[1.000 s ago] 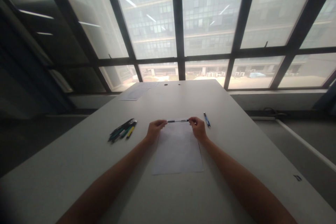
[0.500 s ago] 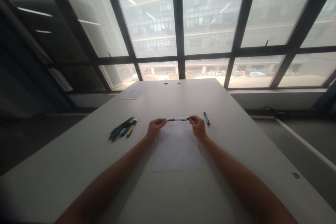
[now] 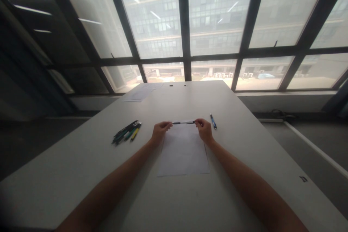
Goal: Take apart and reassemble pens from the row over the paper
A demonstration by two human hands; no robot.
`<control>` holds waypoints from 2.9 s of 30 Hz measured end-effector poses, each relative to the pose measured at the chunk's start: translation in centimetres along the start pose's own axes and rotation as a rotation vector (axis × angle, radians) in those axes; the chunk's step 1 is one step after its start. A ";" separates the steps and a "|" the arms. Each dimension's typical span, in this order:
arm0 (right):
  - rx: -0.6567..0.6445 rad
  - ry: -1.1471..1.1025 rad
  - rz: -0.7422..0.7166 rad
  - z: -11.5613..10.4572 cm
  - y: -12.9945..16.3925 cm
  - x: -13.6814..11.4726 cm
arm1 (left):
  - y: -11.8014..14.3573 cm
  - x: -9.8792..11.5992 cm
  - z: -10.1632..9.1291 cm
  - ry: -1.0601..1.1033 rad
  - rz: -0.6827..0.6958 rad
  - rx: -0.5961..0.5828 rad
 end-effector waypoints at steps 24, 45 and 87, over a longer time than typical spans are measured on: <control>-0.005 0.015 -0.003 0.0 0.0 -0.3 | 0.0 0.0 0.0 -0.020 0.026 0.008; -0.008 0.028 -0.033 0.0 0.0 0.1 | -0.1 0.2 0.0 -0.050 0.031 0.000; -0.038 0.037 -0.058 0.0 0.0 0.2 | 0.0 0.4 -0.1 -0.079 0.041 -0.008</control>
Point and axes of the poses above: each hand's wrist, its own y-axis away from the middle knuckle, its own z-axis out of the palm, x = y × z, the point moved 1 cm from there along -y, towards the middle knuckle, and after that the axes turned 7 degrees about -y, right-handed, at the moved point
